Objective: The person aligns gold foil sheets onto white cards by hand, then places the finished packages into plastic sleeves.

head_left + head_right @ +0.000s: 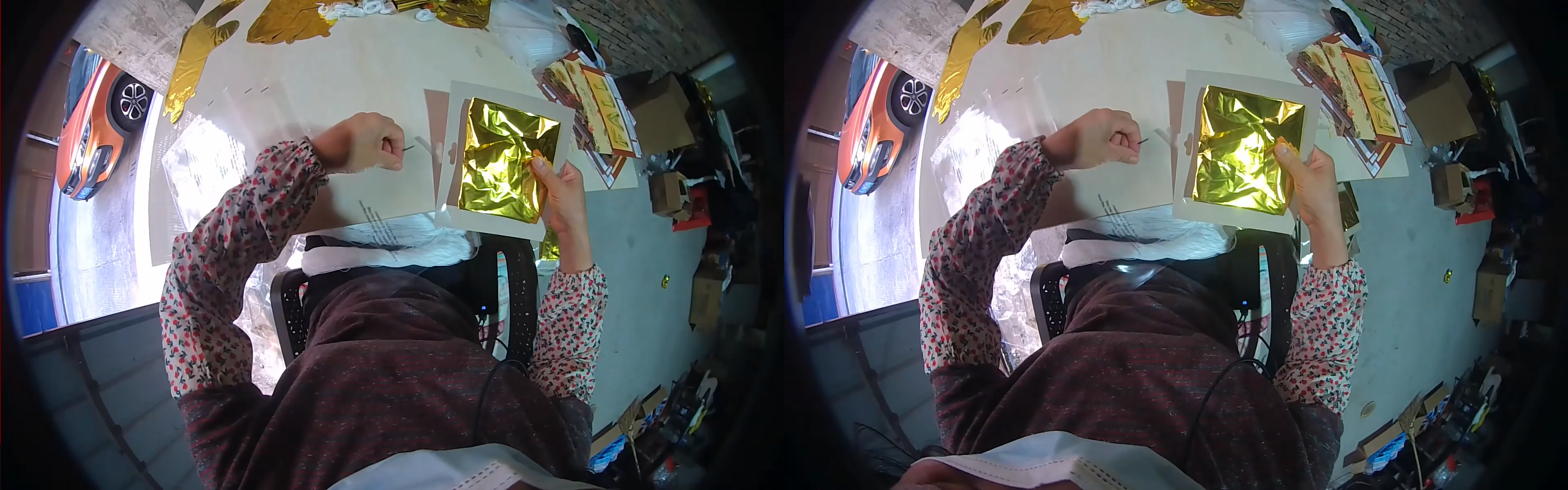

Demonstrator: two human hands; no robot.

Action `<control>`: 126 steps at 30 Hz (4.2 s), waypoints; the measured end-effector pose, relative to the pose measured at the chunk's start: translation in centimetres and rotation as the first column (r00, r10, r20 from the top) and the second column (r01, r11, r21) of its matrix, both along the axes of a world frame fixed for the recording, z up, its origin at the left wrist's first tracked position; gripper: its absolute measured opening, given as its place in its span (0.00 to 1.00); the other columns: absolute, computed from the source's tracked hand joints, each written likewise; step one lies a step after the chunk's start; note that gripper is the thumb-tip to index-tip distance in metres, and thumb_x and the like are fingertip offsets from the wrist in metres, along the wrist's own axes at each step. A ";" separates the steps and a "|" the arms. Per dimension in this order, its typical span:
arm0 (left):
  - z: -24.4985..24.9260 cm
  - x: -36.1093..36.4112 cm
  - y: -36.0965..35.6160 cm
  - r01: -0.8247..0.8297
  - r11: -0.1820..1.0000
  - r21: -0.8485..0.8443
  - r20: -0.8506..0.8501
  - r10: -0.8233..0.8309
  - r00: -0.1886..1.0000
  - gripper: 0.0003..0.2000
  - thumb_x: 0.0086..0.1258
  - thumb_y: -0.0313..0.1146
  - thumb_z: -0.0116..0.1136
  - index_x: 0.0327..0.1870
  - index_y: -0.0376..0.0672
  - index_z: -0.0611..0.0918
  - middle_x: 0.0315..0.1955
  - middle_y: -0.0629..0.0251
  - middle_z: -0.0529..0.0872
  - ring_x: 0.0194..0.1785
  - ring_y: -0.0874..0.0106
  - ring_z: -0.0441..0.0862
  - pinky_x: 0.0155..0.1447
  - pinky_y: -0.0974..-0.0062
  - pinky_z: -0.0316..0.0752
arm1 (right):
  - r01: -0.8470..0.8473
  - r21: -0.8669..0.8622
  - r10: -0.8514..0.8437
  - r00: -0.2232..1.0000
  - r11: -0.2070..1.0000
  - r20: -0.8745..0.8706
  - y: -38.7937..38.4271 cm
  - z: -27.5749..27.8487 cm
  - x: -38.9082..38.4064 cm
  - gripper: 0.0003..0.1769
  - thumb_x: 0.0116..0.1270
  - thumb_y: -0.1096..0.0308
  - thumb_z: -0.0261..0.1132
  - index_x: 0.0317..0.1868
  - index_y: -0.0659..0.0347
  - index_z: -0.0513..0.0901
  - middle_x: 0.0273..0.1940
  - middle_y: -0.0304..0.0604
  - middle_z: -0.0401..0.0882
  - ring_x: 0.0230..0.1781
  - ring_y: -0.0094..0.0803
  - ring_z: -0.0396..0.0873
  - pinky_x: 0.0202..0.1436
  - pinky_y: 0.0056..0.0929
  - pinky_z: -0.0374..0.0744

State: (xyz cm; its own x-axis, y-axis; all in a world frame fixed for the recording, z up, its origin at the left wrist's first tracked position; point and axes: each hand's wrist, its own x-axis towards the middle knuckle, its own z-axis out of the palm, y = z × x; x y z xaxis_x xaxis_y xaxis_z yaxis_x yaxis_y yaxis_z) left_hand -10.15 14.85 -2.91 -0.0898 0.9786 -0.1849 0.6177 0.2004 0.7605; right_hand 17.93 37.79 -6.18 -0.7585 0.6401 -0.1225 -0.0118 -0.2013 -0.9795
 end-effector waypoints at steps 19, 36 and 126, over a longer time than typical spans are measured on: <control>3.0 -2.2 2.8 -0.264 0.940 0.217 0.060 0.257 0.965 0.10 0.73 0.33 0.61 0.44 0.35 0.86 0.29 0.68 0.85 0.33 0.80 0.79 0.40 0.79 0.76 | -0.087 0.020 0.088 0.995 0.996 -0.045 -0.7 2.4 -1.2 0.13 0.71 0.69 0.68 0.53 0.65 0.83 0.45 0.40 0.86 0.41 0.22 0.83 0.46 0.24 0.82; 3.6 -2.8 2.5 -0.198 0.961 0.193 0.080 0.186 0.979 0.10 0.74 0.32 0.60 0.47 0.35 0.85 0.31 0.72 0.84 0.32 0.83 0.76 0.38 0.83 0.74 | -0.151 -0.037 0.151 0.989 0.988 0.004 -0.8 1.9 -1.5 0.13 0.72 0.69 0.67 0.53 0.67 0.82 0.44 0.40 0.86 0.40 0.21 0.82 0.45 0.24 0.82; -0.7 1.6 -1.8 0.283 0.905 0.316 -0.319 -0.180 0.931 0.03 0.62 0.21 0.49 0.35 0.37 0.75 0.33 0.55 0.77 0.37 0.54 0.78 0.43 0.61 0.73 | -0.481 0.307 0.327 0.838 0.821 0.437 -1.7 2.8 -4.6 0.15 0.70 0.67 0.68 0.51 0.70 0.84 0.39 0.38 0.86 0.37 0.21 0.80 0.44 0.26 0.80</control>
